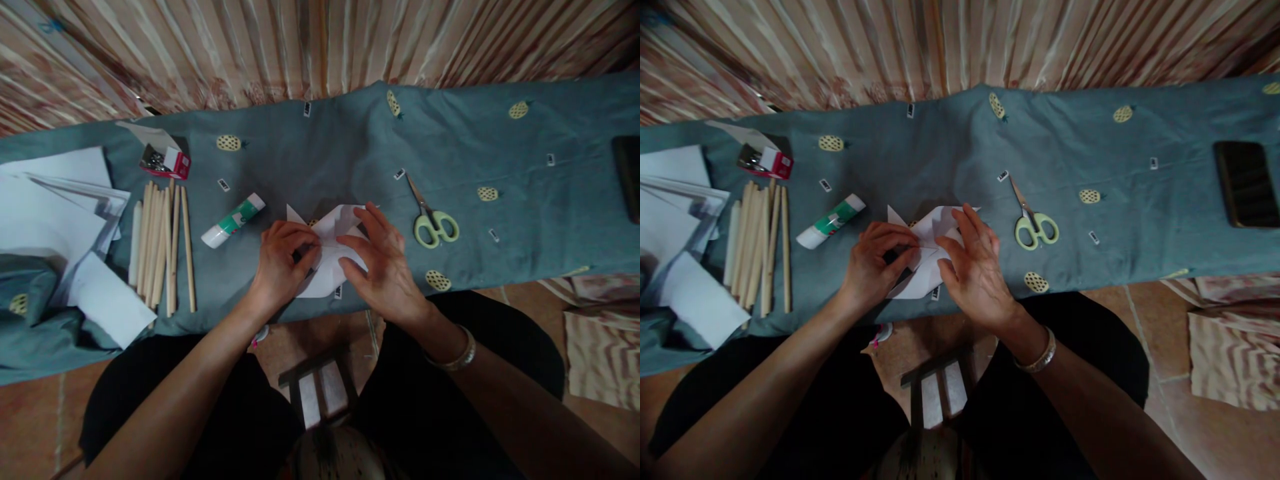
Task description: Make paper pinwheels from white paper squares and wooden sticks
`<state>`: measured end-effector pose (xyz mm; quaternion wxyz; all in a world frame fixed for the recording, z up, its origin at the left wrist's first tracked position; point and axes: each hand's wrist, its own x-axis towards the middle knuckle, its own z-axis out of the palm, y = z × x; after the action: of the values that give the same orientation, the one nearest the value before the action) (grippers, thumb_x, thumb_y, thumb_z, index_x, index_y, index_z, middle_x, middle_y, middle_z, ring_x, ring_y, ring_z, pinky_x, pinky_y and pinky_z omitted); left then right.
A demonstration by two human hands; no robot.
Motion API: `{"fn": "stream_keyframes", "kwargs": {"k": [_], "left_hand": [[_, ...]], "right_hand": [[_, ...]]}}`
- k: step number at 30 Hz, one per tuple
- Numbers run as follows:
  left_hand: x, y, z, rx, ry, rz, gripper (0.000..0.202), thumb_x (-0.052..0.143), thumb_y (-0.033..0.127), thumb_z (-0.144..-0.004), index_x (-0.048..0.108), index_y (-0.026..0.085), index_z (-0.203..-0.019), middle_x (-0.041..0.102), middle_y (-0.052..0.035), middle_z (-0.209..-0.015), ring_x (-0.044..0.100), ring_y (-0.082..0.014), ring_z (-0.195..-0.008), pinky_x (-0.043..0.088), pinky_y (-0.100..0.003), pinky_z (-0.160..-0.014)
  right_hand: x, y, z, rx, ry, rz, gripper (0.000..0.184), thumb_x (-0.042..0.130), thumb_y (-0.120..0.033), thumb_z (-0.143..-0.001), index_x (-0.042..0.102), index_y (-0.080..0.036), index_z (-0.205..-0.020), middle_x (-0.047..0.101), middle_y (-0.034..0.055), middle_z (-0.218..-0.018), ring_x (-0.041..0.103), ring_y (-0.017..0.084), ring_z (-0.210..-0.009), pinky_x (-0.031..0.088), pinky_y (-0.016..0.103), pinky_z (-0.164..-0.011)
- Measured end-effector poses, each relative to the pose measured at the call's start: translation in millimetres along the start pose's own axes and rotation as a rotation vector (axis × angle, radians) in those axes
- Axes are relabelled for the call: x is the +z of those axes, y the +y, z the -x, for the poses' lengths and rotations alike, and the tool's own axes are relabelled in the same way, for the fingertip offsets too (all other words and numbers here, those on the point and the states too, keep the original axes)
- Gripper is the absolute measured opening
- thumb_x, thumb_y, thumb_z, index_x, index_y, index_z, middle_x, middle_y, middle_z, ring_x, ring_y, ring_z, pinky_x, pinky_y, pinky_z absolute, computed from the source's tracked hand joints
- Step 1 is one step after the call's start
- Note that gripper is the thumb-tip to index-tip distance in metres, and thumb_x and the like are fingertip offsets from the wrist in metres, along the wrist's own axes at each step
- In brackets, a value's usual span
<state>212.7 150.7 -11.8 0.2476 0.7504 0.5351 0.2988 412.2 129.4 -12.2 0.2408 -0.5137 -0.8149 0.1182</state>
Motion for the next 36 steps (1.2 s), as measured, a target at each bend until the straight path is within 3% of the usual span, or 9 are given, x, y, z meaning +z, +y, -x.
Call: {"fn": "stream_keyframes", "kwargs": {"k": [4,11,22,36], "left_hand": [[-0.3,0.4,-0.1,-0.006,-0.013,-0.008,0.009,0.063,0.023,-0.087,0.070,0.022,-0.083,0.073,-0.0033,-0.096,0.062,-0.0227,-0.097,0.044,-0.041,-0.090],[0.5,1.0,-0.4,-0.010,-0.011,-0.014,0.008,0.064,0.023,-0.086,0.071,0.023,-0.082,0.073,-0.0030,-0.095,0.062,-0.0229,-0.098,0.044,-0.041,-0.091],[0.0,3.6,-1.1,-0.033,-0.026,-0.020,0.007,0.064,0.021,-0.084,0.070,0.023,-0.081,0.073,-0.0030,-0.096,0.062,-0.0237,-0.099,0.044,-0.043,-0.092],[0.9,3.6,-1.6,-0.030,-0.027,-0.031,0.008,0.064,0.022,-0.085,0.070,0.023,-0.080,0.073,-0.0029,-0.096,0.062,-0.0240,-0.099,0.044,-0.043,-0.091]], "right_hand": [[-0.3,-0.3,0.3,0.011,0.002,0.006,0.029,0.055,-0.029,-0.094,0.060,-0.024,-0.122,0.044,0.0126,-0.152,0.032,0.034,-0.147,0.037,0.058,-0.113],[-0.5,-0.5,0.7,0.010,-0.005,-0.042,0.034,0.053,-0.027,-0.093,0.057,-0.027,-0.127,0.041,0.0080,-0.155,0.029,0.034,-0.149,0.032,0.059,-0.115],[-1.3,-1.2,0.3,-0.031,0.000,-0.025,0.020,0.054,-0.024,-0.093,0.068,-0.024,-0.108,0.040,0.0070,-0.156,0.028,0.033,-0.148,0.032,0.056,-0.114],[-1.9,-4.4,0.0,-0.051,-0.006,-0.018,0.023,0.049,-0.022,-0.096,0.072,-0.024,-0.101,0.043,0.0058,-0.154,0.029,0.031,-0.148,0.032,0.054,-0.113]]}}
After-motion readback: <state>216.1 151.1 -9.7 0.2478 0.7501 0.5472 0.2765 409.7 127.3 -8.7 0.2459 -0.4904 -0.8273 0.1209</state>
